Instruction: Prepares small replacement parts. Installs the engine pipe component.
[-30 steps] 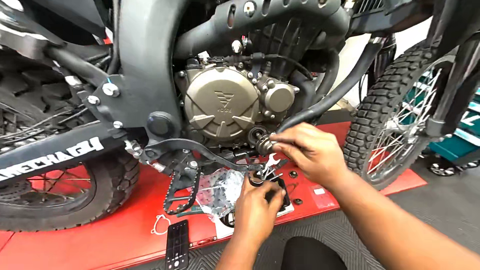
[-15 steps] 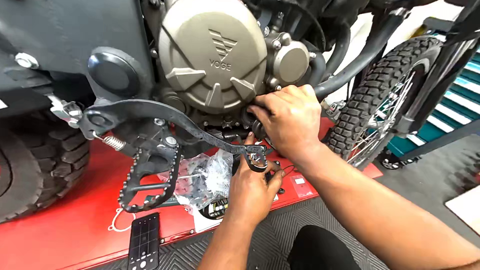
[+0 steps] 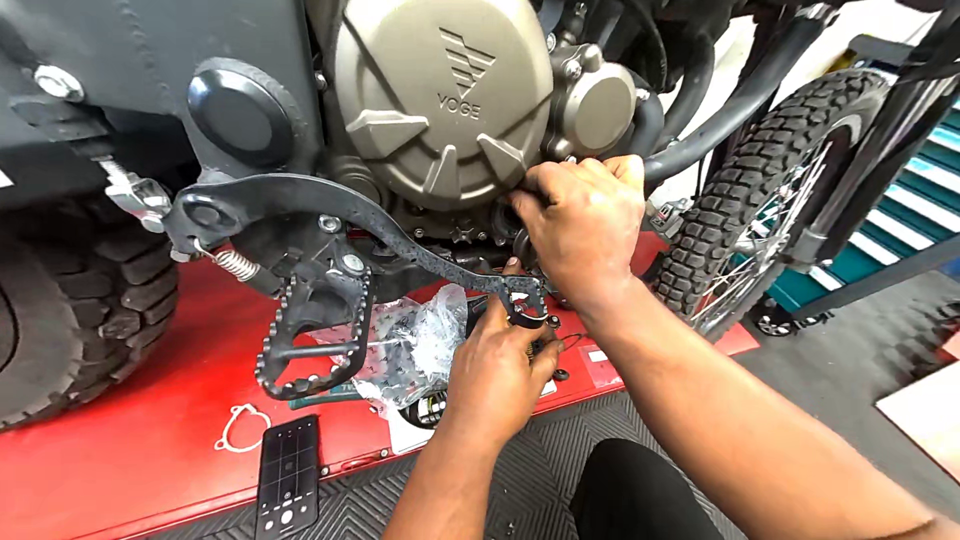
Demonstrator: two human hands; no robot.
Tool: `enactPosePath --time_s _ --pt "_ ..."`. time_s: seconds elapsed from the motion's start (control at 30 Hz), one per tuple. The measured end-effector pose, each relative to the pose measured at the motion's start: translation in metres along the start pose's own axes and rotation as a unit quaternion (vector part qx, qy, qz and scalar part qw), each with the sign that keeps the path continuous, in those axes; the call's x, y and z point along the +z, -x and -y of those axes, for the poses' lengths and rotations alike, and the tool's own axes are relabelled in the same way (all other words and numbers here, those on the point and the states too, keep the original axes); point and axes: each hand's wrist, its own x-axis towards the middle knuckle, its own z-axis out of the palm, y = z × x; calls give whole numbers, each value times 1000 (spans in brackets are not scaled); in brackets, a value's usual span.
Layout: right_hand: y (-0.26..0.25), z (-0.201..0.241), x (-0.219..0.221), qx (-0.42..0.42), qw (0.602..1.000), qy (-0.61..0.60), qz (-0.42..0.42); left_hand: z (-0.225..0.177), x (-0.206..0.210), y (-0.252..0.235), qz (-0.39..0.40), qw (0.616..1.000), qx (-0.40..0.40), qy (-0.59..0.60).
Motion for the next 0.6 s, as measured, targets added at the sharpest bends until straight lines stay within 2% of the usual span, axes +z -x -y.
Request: enactPosePath --time_s 0.1,0.37,0.5,0.6 --pt "6 1 4 5 999 -31 -33 2 -4 0 15 1000 6 -11" --pt "11 -1 6 -20 999 -28 -27 3 -4 -4 21 1000 5 -16" --pt "12 0 6 -24 998 -41 -28 11 -6 -2 -8 999 29 -12" --pt "37 -7 -17 -31 993 -109 -27 18 -4 12 -45 997 63 -23"
